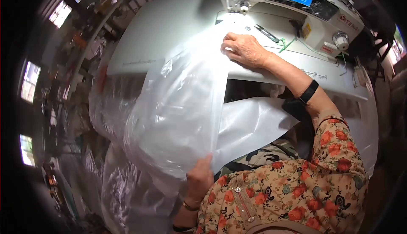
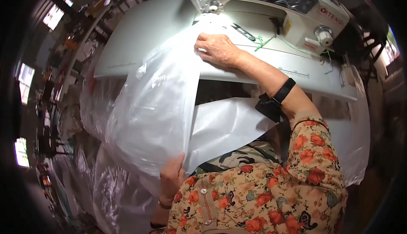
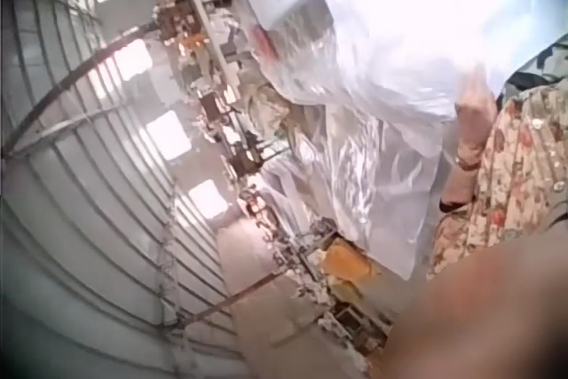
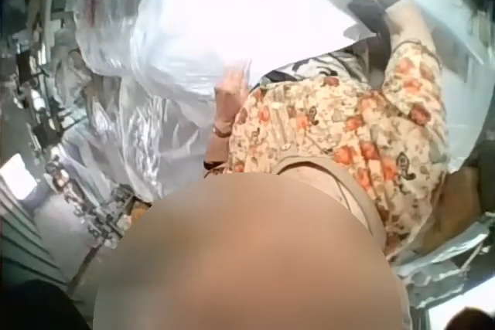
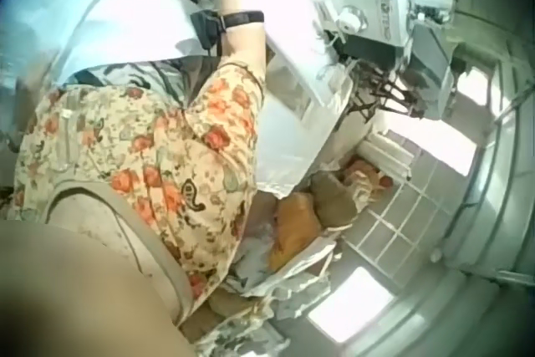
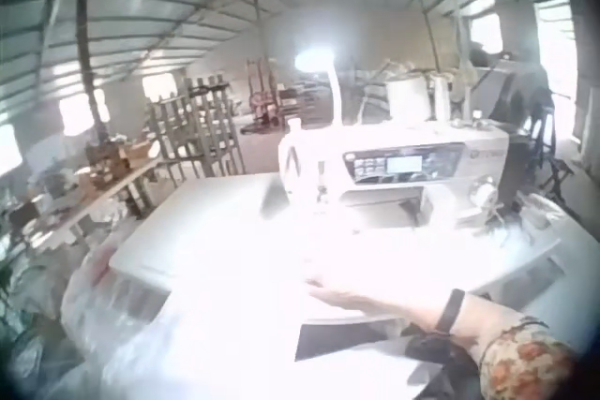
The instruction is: The recorder is using an industrial sewing machine to join sheets of white synthetic material.
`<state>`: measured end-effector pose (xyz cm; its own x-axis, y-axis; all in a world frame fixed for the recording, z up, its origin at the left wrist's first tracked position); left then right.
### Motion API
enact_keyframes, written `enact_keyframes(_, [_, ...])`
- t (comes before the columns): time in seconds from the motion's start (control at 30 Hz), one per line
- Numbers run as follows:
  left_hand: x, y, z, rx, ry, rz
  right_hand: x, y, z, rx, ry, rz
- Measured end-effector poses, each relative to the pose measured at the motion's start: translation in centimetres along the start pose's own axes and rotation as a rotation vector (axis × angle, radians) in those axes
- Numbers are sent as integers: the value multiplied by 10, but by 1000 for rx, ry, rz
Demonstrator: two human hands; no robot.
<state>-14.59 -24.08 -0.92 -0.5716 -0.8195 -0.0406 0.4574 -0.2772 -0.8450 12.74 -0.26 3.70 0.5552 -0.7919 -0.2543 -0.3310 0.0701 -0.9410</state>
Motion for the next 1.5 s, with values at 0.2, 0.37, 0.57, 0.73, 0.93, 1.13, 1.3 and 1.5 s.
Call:
enact_keyframes(0.2, [-40,17,16,62,172,-140,9,-6,10,149,106,180])
enact_keyframes(0.37, [-72,14,26,-44,276,-177,8,-1,18,92,223,76])
enact_keyframes(0.57, [-117,-12,31,-200,338,-108,7,-1,15,19,259,38])
enact_keyframes(0.73, [-164,-23,42,-293,423,-86,7,-5,12,48,264,40])
enact_keyframes(0.93, [-218,-31,52,-359,475,-61,6,-6,10,21,241,66])
enact_keyframes(1.13, [-278,-29,57,-428,504,-57,7,-3,15,8,227,115])
enact_keyframes(1.3, [-319,-39,54,-408,465,-13,6,-3,20,-91,166,215])
enact_keyframes(1.5, [-359,-39,42,-497,341,-24,0,-5,30,-288,268,118])
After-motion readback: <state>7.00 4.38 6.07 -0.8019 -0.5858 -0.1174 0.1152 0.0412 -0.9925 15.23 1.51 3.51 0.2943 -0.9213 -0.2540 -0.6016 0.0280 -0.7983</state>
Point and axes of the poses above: each hand's wrist, its own x-axis away from the middle knuckle, its own y-axis out of the palm, z = x × y, the point moved 7 cm from there along -x, towards the middle knuckle, and after that the axes turned 14 degrees about -z, right-handed, at the moved point
